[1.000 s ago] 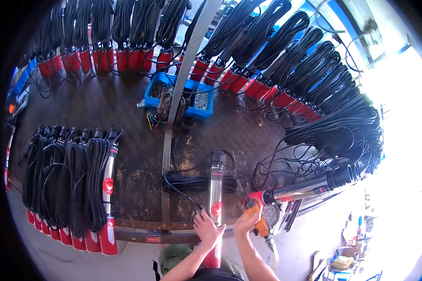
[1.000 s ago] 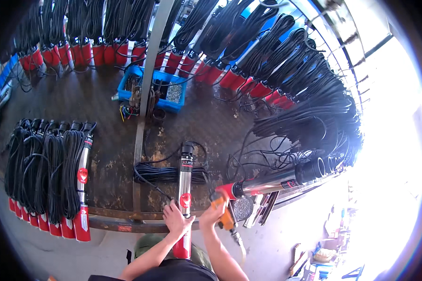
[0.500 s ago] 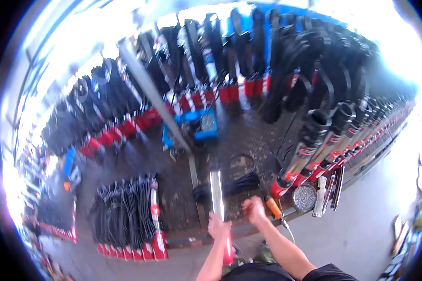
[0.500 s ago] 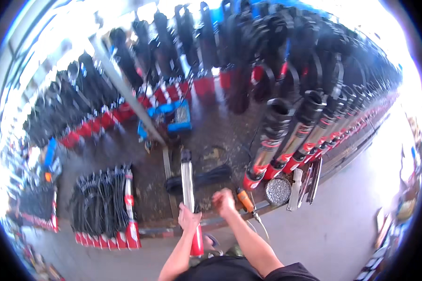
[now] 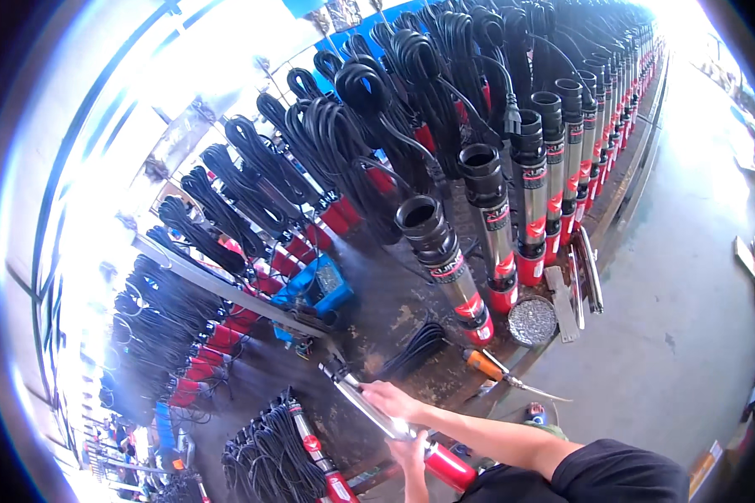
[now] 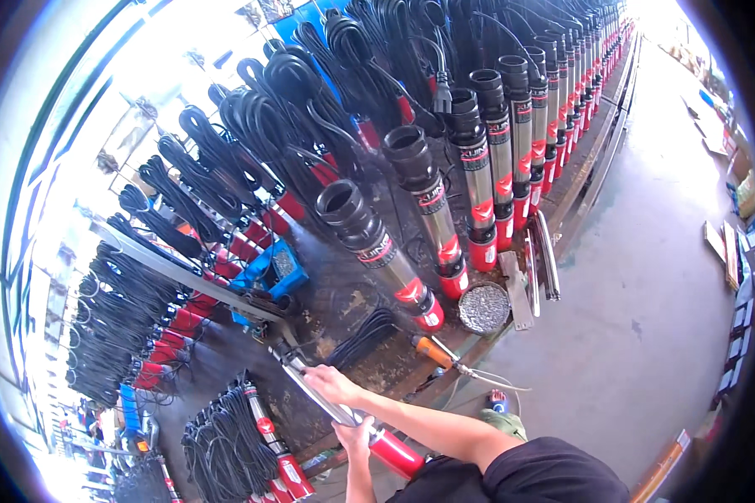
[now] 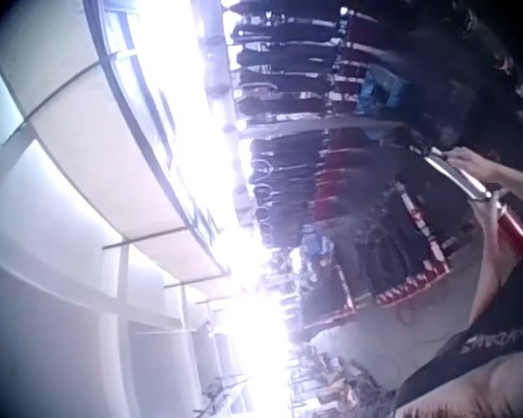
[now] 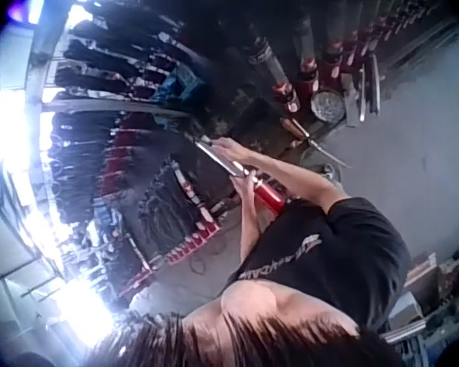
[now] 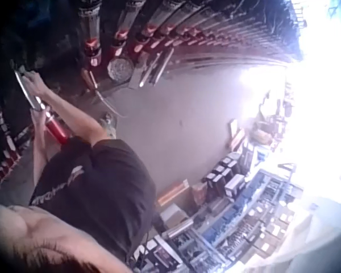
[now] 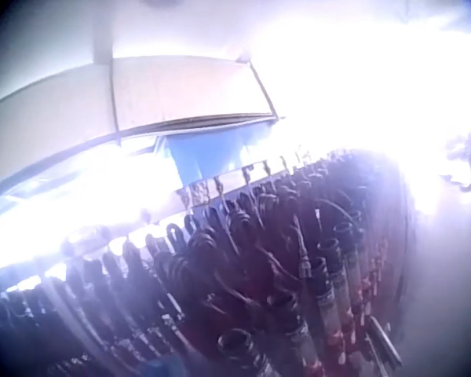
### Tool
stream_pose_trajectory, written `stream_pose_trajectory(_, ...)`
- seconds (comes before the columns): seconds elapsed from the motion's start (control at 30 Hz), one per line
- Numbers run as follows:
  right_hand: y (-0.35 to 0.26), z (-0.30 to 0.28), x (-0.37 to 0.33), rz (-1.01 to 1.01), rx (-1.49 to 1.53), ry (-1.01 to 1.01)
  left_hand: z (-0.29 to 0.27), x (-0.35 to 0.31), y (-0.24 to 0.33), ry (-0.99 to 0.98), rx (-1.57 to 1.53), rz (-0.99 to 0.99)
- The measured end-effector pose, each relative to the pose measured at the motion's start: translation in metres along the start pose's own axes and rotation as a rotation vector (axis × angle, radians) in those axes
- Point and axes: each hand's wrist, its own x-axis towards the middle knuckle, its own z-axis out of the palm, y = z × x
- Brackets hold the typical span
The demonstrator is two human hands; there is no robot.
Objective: The person assembles pump units at a workbench by threading cables through housings, inserting components, and securing them using a pneumatic tool.
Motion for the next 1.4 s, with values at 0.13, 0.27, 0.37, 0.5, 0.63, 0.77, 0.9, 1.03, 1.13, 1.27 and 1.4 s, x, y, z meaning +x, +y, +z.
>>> stream_pose_trajectory(0.13, 0.001, -0.046, -0.087, 0.048, -0.541, 0.162, 0.026, 0.021, 0.007, -0.265, -0.429, -0.29)
stream_pose_trajectory(0.27, 0.046, -0.083, -0.209, 0.822, -0.405, -0.114, 0.054, 0.022, 0.014, -0.385, -0.458, -0.46)
stream_pose_trajectory(0.37, 0.004, -0.096, -0.23, 0.891, 0.025, -0.13, 0.059, 0.014, 0.004, -0.441, -0.555, -0.487)
stream_pose_trajectory(0.5, 0.107, -0.086, -0.254, 0.824, -0.132, -0.097, 0.075, 0.012, 0.001, -0.237, -0.153, -0.313)
stream_pose_trajectory(0.63, 0.123, -0.088, -0.249, 0.859, -0.096, -0.182, 0.076, 0.019, 0.006, -0.178, 0.226, -0.236)
stream_pose_trajectory(0.77, 0.075, -0.109, -0.237, 0.911, 0.024, -0.308, 0.073, 0.017, -0.005, -0.21, 0.117, -0.236)
stream_pose_trajectory(0.9, 0.014, -0.173, -0.2, 0.531, -0.42, 0.176, 0.058, 0.014, 0.019, -0.224, 0.379, -0.293)
stream_pose_trajectory(1.03, 0.005, -0.328, -0.161, 0.186, -0.831, 1.066, 0.035, 0.004, 0.026, -0.18, -0.045, -0.202)
stream_pose_trajectory(1.13, 0.008, -0.422, -0.144, 0.563, -1.13, 1.023, 0.019, 0.006, 0.011, -0.2, -0.17, -0.211)
stream_pose_trajectory(1.27, 0.028, -0.461, -0.126, 0.626, -1.331, 0.898, 0.008, -0.018, 0.042, -0.159, -0.101, -0.4)
stream_pose_trajectory(1.4, 0.031, -0.473, -0.099, 0.817, -1.293, 0.863, 0.004, -0.023, 0.037, -0.052, -0.171, -0.421)
